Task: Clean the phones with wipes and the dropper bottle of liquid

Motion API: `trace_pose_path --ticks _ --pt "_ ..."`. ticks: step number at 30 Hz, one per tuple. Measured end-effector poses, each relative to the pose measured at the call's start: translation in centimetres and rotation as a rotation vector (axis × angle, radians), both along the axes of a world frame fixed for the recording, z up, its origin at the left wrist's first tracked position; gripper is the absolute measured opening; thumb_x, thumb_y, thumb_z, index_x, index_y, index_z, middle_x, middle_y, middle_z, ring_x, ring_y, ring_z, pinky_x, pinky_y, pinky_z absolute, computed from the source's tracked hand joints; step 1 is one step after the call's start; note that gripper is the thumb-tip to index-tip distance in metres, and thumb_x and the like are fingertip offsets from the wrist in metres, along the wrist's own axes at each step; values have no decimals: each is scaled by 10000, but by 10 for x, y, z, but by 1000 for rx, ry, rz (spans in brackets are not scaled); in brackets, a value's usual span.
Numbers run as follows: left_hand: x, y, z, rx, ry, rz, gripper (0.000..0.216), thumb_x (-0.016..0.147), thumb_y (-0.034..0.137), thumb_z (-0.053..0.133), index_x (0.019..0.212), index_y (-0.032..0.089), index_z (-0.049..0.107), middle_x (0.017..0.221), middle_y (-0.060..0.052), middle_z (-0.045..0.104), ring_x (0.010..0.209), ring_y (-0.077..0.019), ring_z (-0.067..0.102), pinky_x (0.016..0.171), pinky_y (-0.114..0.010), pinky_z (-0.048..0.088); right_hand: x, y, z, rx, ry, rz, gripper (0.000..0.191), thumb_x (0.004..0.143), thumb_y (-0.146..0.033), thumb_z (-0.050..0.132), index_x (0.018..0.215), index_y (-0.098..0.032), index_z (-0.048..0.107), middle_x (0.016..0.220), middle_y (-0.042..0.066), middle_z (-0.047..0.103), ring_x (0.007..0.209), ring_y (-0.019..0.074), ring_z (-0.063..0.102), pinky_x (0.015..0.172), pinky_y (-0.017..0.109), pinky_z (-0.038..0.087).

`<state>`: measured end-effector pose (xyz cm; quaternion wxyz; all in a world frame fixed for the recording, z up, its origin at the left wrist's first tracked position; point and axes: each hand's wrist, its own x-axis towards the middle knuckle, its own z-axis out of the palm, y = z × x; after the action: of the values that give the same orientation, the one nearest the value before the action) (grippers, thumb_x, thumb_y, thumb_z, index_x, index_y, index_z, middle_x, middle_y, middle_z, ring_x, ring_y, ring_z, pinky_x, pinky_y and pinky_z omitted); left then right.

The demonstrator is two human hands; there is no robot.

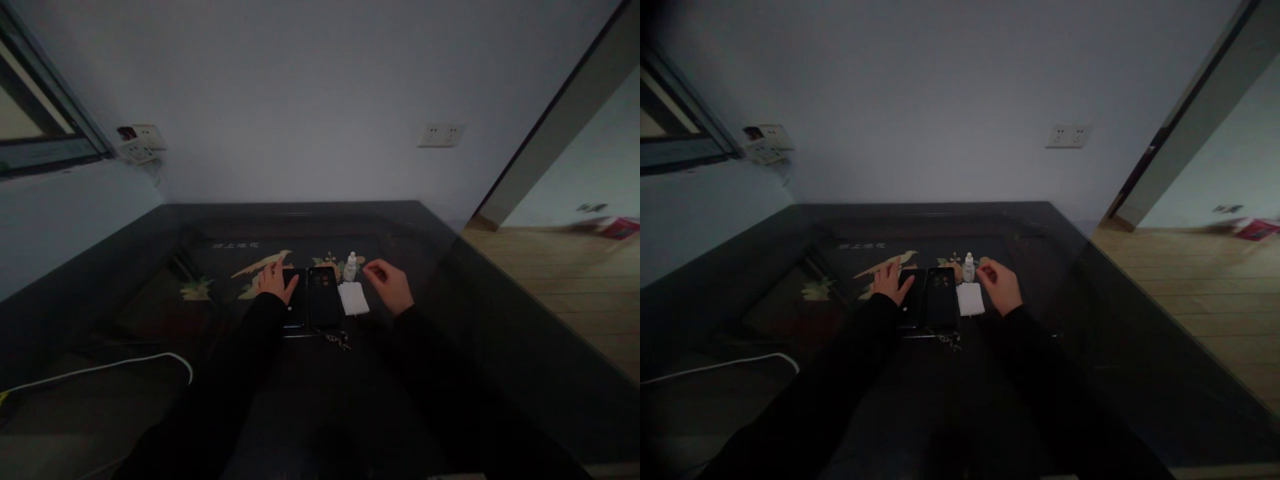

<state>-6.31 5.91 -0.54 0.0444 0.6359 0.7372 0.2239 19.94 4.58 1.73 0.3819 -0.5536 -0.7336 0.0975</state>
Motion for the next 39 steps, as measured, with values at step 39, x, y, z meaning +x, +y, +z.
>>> trace_pose_path --ticks 39 --pt "120 62 -10 -67 -281 -435 360 711 357 624 1030 191 611 965 -54 665 868 -178 611 743 -257 454 -19 71 -1 -189 388 97 130 683 -109 637 800 -143 682 777 46 704 731 156 660 703 285 520"
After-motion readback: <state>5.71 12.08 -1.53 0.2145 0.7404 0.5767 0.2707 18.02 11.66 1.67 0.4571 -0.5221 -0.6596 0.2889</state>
